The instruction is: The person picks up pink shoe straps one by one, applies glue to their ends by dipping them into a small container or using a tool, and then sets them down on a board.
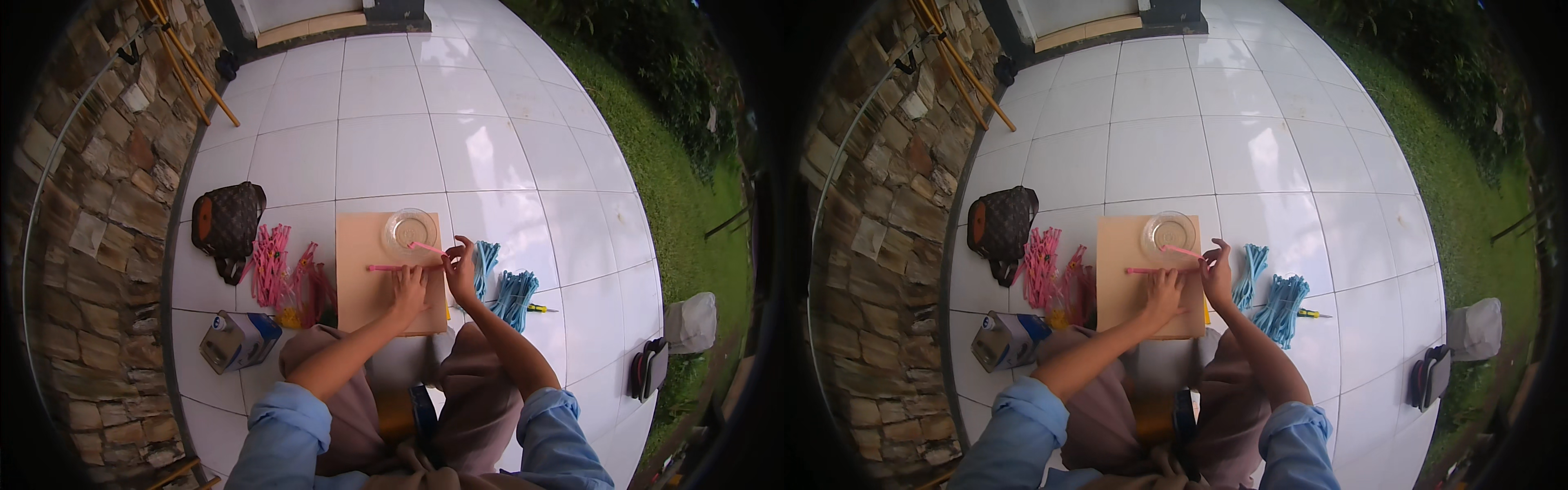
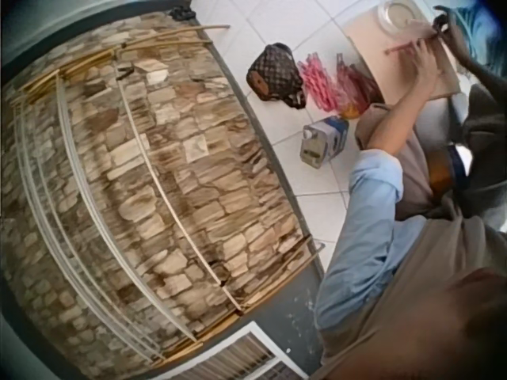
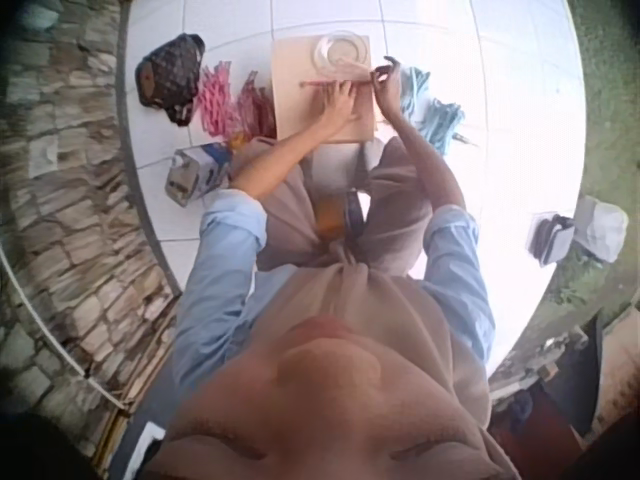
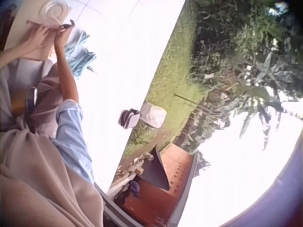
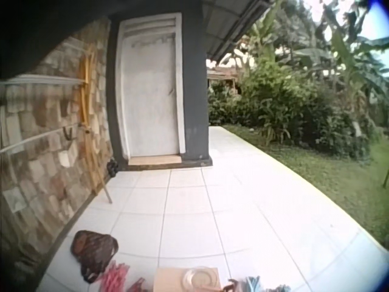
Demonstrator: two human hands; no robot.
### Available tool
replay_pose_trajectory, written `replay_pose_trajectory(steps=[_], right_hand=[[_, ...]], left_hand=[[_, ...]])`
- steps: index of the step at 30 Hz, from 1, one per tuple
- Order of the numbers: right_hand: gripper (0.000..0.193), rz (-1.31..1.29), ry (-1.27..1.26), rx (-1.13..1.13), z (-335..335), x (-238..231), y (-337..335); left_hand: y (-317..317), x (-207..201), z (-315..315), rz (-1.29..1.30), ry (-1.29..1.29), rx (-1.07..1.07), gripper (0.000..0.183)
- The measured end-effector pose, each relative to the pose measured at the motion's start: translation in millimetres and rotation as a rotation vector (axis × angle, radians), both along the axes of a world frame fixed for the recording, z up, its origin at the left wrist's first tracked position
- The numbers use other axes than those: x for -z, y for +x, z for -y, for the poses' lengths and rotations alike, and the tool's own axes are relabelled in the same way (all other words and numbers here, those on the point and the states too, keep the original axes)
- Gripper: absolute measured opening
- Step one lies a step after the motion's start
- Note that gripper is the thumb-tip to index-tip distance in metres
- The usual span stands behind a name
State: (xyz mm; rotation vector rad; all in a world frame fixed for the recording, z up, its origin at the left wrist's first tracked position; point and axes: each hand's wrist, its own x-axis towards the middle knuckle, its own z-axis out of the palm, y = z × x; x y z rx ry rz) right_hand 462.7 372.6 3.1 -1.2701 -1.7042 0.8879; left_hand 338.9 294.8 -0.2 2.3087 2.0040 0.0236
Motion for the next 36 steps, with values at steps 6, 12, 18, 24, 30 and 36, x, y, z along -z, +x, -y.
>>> replay_pose_trajectory(steps=[6, 12, 18, 24, 30, 36], right_hand=[[0.048, -0.238, -0.406, 0.246, -29, 14, 0], [0.045, -0.086, -0.329, 0.264, -33, 21, -6], [0.044, -0.079, -0.410, 0.127, -26, 20, 5], [0.046, -0.085, -0.413, 0.050, -12, 19, 15], [0.051, 0.000, -0.374, 0.090, -10, 11, 11], [0.054, -0.086, -0.426, 0.101, -14, 15, 14]], left_hand=[[-4, -7, -1, 0.002, 0.002, 0.073, 0.090], [-13, -9, -3, 0.019, 0.021, 0.112, 0.089], [-17, -6, -2, 0.003, 0.029, 0.146, 0.089], [-21, -13, -5, 0.007, 0.042, 0.179, 0.082], [-23, -19, -4, 0.093, 0.035, 0.183, 0.079], [-23, -20, -5, 0.184, 0.013, 0.173, 0.077]])
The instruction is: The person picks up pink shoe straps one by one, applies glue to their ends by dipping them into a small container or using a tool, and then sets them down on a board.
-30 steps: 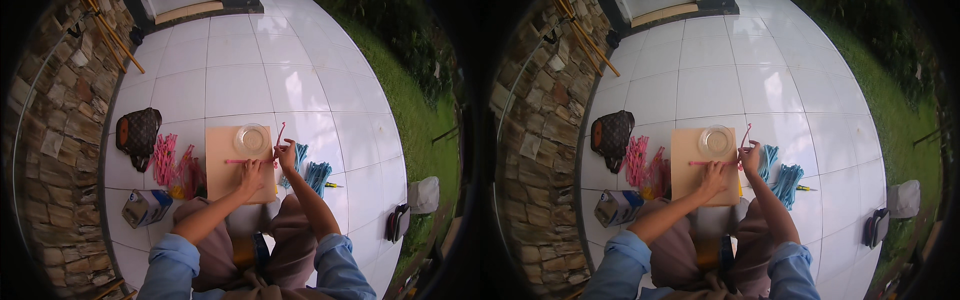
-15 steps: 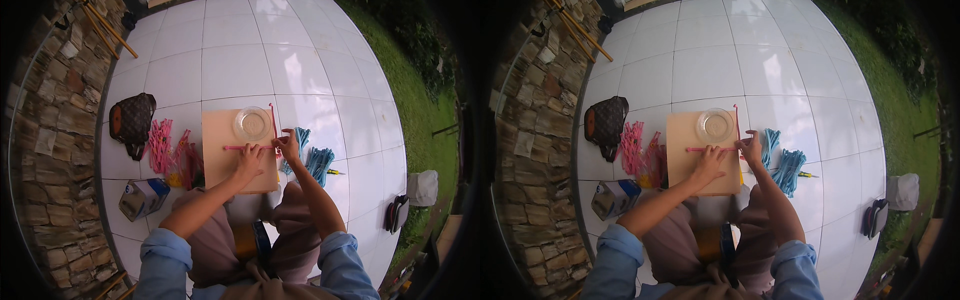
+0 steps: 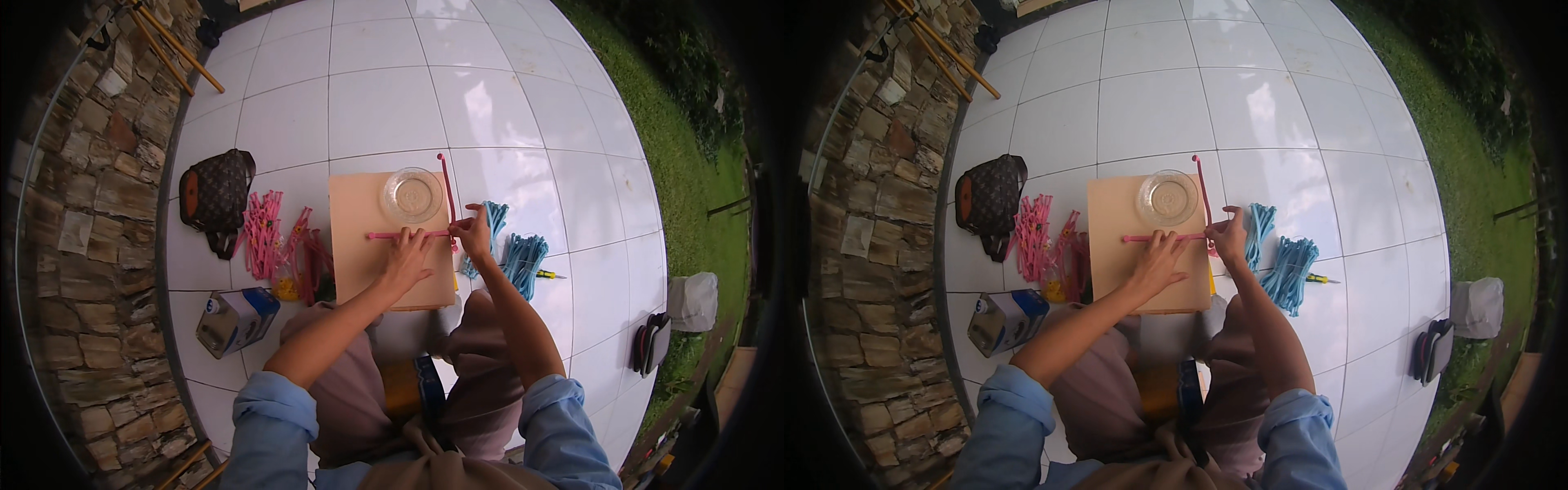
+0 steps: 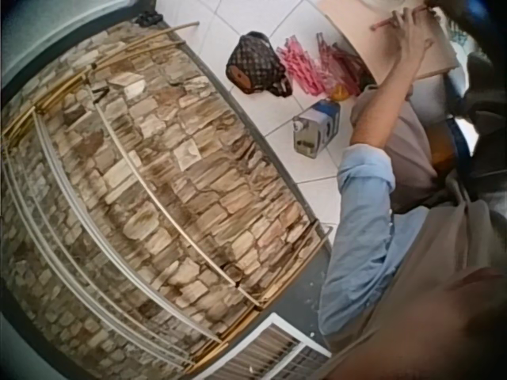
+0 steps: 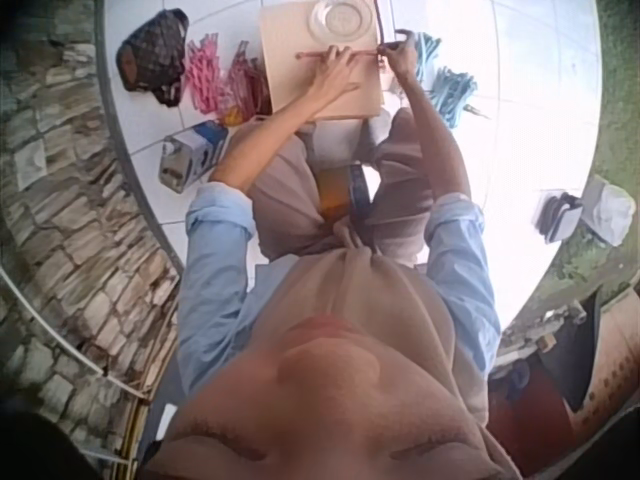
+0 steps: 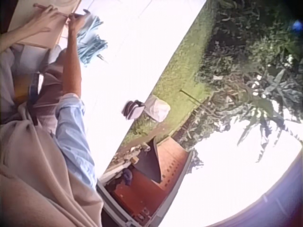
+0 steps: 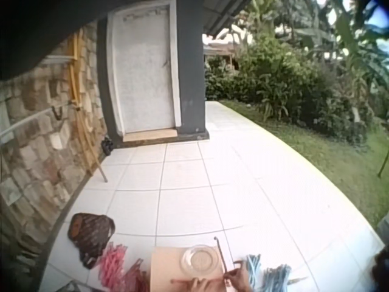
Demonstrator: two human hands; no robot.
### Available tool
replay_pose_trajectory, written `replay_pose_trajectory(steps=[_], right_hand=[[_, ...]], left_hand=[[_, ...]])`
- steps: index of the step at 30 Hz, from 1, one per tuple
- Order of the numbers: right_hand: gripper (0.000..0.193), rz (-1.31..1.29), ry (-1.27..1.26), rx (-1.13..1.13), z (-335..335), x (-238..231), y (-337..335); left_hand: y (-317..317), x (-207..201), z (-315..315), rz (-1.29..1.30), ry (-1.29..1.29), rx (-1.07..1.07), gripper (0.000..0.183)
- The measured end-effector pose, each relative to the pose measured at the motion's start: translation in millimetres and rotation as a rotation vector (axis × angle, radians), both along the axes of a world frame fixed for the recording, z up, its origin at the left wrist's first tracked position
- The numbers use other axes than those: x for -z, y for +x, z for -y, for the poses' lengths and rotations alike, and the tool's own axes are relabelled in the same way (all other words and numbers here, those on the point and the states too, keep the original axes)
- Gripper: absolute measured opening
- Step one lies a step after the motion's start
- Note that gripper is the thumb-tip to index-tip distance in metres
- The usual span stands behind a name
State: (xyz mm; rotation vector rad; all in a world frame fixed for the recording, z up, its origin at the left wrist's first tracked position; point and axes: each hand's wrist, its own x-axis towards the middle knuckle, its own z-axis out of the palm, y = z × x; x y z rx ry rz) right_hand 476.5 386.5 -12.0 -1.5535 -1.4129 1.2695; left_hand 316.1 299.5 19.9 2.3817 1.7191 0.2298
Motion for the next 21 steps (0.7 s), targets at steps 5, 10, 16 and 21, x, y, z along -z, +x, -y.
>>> replay_pose_trajectory(steps=[5, 10, 16, 21], right_hand=[[0.054, -0.062, -0.021, 0.092, -2, 10, 0], [0.052, 0.174, 0.125, 0.072, -3, 5, -4], [0.072, 0.763, 0.707, -0.453, -6, -35, -23], [0.077, 0.887, 0.844, -0.595, -23, -36, -26]], left_hand=[[1, -5, -3, 0.043, -0.056, -0.017, 0.076], [0, -2, -5, 0.074, -0.033, 0.010, 0.072], [-10, 1, 1, 0.081, -0.015, 0.018, 0.070], [-9, -4, -2, 0.122, -0.023, 0.024, 0.070]])
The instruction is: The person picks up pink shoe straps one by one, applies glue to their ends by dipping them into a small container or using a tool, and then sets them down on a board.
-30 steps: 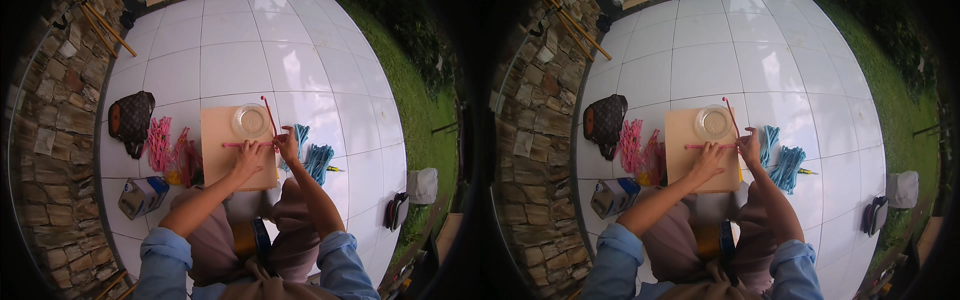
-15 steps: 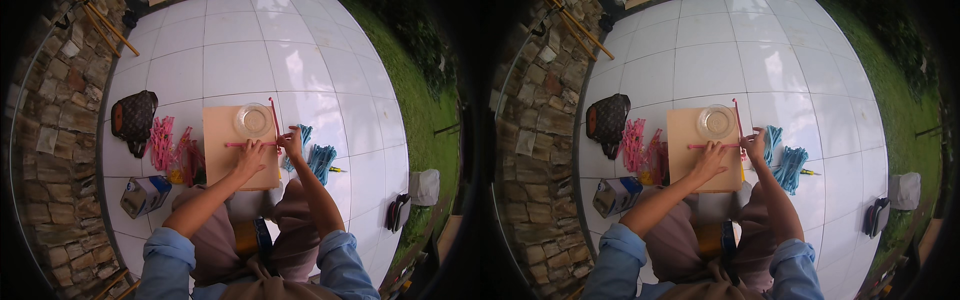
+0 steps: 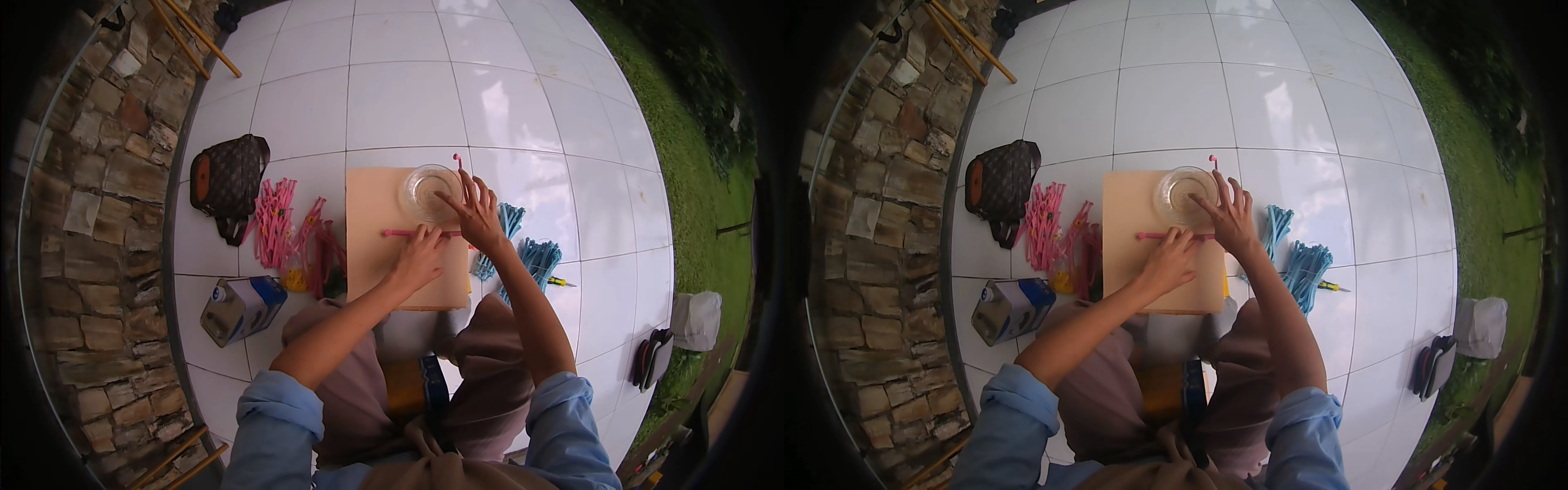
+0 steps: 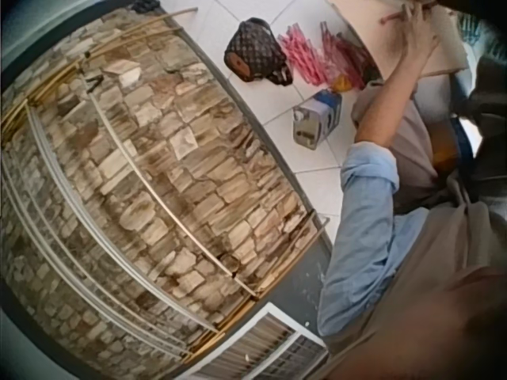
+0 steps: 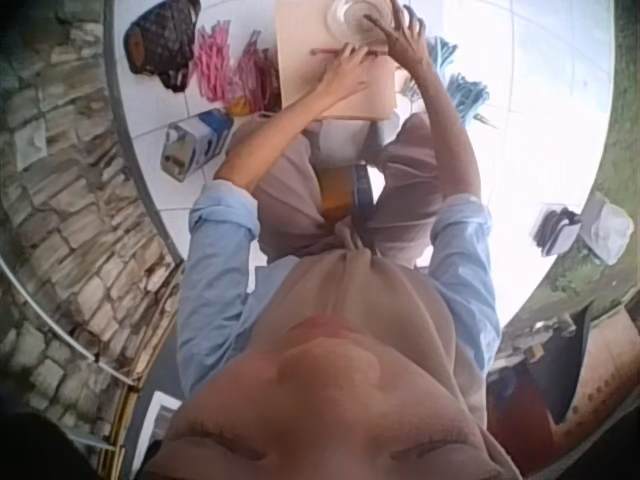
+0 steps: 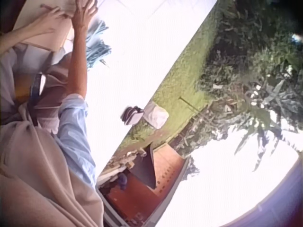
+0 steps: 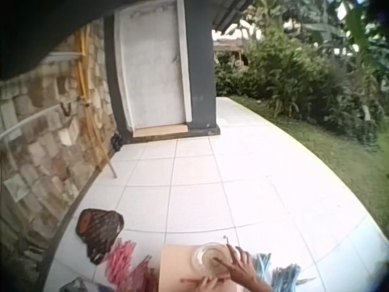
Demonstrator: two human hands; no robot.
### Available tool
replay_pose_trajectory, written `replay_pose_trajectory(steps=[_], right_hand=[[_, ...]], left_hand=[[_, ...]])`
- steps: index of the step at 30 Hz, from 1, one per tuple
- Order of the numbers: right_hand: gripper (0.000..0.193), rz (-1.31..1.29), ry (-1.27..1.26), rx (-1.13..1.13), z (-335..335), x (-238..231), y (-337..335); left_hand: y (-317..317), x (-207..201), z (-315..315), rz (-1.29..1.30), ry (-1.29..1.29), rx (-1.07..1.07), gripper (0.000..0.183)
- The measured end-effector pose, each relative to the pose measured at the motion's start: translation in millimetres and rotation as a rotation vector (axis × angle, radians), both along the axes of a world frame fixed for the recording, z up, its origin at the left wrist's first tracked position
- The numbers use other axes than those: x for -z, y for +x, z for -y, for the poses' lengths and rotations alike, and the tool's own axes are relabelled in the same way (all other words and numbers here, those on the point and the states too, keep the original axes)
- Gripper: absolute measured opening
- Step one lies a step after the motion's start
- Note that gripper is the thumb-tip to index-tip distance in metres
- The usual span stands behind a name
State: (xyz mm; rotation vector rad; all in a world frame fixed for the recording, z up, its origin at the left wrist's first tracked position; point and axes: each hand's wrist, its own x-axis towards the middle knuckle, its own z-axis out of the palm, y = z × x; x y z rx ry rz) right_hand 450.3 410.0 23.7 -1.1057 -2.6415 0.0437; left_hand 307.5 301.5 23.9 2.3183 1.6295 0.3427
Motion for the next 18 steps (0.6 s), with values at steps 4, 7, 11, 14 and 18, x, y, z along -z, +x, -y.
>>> replay_pose_trajectory(steps=[4, 7, 11, 14, 18], right_hand=[[0.077, 0.107, 0.061, -0.065, -8.9, -0.8, -5.0], [0.075, 0.100, 0.078, -0.082, -10.2, -1.5, -8.1], [0.075, 0.062, 0.040, -0.110, -7.3, -3.6, -9.6], [0.076, 0.001, 0.005, -0.125, -4.3, -2.8, -5.5], [0.074, -0.032, -0.011, -0.108, -2.5, -4.0, -1.3]], left_hand=[[0.9, -4.6, 1.3, -0.004, 0.002, -0.011, 0.071], [1.3, -6.0, 1.0, 0.000, 0.003, -0.015, 0.072], [0.3, -5.2, 1.7, -0.021, 0.019, -0.020, 0.071], [0.6, -5.3, 1.3, -0.030, 0.014, -0.025, 0.068], [2.4, -6.5, 0.0, -0.020, -0.005, -0.034, 0.064]])
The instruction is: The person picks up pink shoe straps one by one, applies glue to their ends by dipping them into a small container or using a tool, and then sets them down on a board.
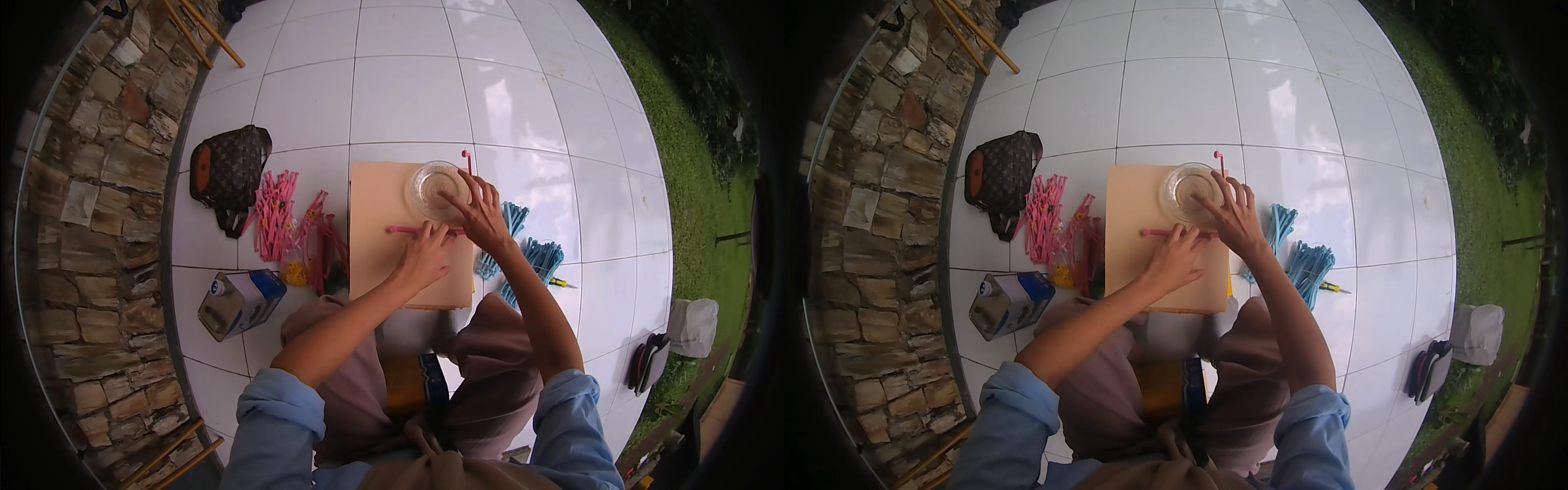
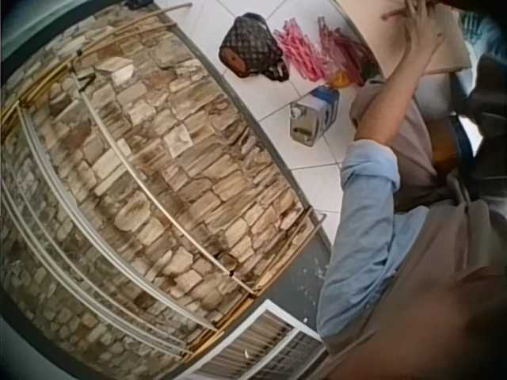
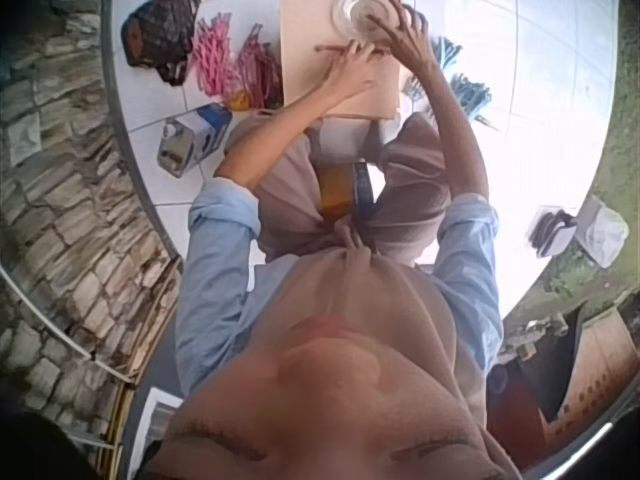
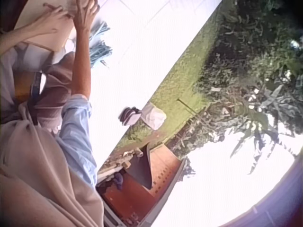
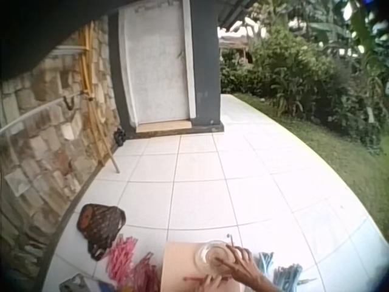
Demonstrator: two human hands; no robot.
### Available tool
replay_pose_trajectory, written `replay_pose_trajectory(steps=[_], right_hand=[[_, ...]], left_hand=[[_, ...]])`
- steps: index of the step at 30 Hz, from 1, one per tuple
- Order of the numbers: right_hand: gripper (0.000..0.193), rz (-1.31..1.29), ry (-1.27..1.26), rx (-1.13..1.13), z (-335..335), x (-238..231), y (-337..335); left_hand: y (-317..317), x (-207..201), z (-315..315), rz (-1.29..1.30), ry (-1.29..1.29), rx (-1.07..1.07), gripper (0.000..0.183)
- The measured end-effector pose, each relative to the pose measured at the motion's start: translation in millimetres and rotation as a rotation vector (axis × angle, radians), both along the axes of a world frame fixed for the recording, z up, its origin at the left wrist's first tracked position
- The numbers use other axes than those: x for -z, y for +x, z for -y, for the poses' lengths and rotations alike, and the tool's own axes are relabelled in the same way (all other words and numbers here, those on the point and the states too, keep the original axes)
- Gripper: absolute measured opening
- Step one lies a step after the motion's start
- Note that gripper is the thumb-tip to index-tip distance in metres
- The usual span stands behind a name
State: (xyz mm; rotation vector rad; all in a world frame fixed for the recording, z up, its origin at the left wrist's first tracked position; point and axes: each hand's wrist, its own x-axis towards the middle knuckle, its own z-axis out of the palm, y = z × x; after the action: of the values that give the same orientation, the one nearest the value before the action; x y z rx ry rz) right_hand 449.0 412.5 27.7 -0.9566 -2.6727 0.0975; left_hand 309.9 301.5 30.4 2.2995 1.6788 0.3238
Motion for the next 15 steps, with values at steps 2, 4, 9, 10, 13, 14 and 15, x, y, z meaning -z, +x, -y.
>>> replay_pose_trajectory(steps=[2, 4, 9, 10, 13, 14, 15], right_hand=[[0.073, -0.021, 0.019, 0.032, -0.9, 2.8, 1.0], [0.072, -0.068, 0.024, 0.076, -2.0, 7.0, 0.5], [0.065, -0.099, 0.010, 0.045, 3.7, 7.5, 3.5], [0.063, -0.098, 0.017, 0.016, 4.3, 7.1, 5.1], [0.057, -0.103, -0.019, -0.007, 6.3, 1.7, 4.7], [0.057, -0.084, -0.011, -0.016, 6.1, 0.0, 3.8], [0.057, -0.065, -0.002, -0.025, 5.5, -0.4, 3.3]], left_hand=[[1.9, -0.6, -0.7, -0.002, -0.015, -0.003, 0.063], [2.7, 1.0, -0.9, -0.012, 0.002, -0.008, 0.062], [0.8, 0.4, -0.2, 0.019, -0.022, -0.016, 0.059], [1.4, -0.7, -0.5, 0.020, -0.018, -0.014, 0.059], [1.7, -1.5, -0.3, 0.017, -0.001, -0.012, 0.059], [1.5, -1.3, -0.1, 0.013, 0.007, -0.013, 0.059], [1.3, -0.5, 0.4, 0.010, 0.015, -0.013, 0.059]])
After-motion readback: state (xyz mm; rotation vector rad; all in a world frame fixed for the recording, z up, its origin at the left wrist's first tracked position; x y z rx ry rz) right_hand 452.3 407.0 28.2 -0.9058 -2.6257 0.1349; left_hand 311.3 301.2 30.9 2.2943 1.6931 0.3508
